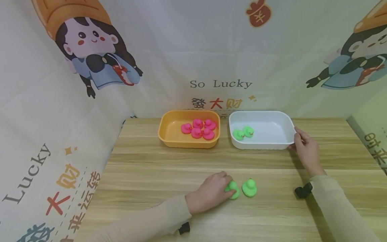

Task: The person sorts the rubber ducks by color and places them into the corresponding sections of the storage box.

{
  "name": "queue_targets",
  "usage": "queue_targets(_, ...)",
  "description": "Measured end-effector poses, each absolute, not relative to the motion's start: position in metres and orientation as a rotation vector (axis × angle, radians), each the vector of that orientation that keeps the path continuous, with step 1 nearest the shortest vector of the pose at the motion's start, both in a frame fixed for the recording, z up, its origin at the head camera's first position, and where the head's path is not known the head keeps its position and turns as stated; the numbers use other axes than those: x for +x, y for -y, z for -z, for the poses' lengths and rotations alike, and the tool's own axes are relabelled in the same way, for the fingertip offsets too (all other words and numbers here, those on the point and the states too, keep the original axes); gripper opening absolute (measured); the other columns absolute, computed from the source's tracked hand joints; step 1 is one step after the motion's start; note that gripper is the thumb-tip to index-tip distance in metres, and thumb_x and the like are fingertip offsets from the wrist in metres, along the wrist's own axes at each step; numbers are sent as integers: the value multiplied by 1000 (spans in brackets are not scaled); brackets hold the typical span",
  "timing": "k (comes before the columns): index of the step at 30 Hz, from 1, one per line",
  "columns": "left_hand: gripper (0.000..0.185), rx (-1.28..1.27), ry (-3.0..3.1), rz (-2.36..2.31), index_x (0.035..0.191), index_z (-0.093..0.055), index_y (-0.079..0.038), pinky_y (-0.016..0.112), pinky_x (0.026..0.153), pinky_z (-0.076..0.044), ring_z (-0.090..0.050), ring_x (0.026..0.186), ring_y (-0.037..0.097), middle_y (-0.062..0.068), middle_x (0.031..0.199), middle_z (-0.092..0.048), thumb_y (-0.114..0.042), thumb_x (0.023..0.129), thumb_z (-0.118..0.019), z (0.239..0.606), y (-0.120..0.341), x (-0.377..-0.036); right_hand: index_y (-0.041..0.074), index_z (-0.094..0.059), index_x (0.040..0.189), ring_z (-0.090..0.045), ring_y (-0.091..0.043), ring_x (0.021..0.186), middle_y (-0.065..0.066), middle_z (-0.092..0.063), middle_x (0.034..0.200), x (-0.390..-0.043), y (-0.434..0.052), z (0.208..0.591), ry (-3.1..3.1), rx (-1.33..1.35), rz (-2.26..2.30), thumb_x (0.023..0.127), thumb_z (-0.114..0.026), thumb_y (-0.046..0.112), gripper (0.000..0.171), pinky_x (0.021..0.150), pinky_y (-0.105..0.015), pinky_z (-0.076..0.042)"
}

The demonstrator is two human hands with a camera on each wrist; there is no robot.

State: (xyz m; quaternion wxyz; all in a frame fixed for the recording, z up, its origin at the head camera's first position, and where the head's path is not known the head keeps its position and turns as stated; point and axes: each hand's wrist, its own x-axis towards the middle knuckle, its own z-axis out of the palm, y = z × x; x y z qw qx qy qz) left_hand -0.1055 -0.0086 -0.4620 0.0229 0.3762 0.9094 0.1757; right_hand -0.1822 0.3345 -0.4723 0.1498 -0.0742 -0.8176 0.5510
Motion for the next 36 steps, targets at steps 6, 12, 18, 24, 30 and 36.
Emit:
queue_targets(6,21,1153,-2806,-622,95,-66,-10,9,54,-38,-46,64,1,-5,77,-56,-28,84,-70,460,12,-109,-9,-41,135,-58,5,59,-39,-46,125,-172,-322,453,2351,-197,-1588,99,-39,17,45,58,-11,-53)
queue_targets(12,21,1220,-2782,-610,97,-65,-10,10,54,-39,-46,65,3,-4,78,-57,-26,85,-69,456,8,-121,-9,-42,135,-58,5,59,-38,-46,125,-177,-328,461,2340,-201,-1583,99,-39,17,44,58,-11,-53)
queue_targets(18,22,1293,-2732,-568,104,-64,-11,11,59,-42,-49,69,4,-5,84,-58,-26,88,-66,439,-3,-146,0,-44,137,-58,5,62,-31,-49,129,-187,-341,481,2364,-234,-1533,100,-39,26,46,60,-11,-53)
queue_targets(24,22,1275,-2588,-703,106,-64,-10,10,66,-45,-53,76,8,-4,89,-61,-22,88,-65,413,-21,-179,2,-46,137,-59,5,63,-27,-48,132,-189,-342,485,2360,-238,-1538,99,-41,29,47,61,-12,-54)
queue_targets(30,26,1240,-2619,-692,110,-66,-11,10,64,-44,-51,79,9,-4,96,-61,-26,89,-65,387,-44,-210,-5,-44,135,-59,1,61,-33,-46,130,-183,-336,474,2342,-216,-1576,100,-41,21,44,60,-14,-54)
queue_targets(36,29,1247,-2677,-589,115,-64,-13,14,75,-45,-52,88,10,-3,100,-61,-27,91,-62,374,-66,-245,-11,-43,133,-59,1,61,-37,-45,128,-175,-327,458,2321,-188,-1592,99,-41,16,43,60,-14,-54)
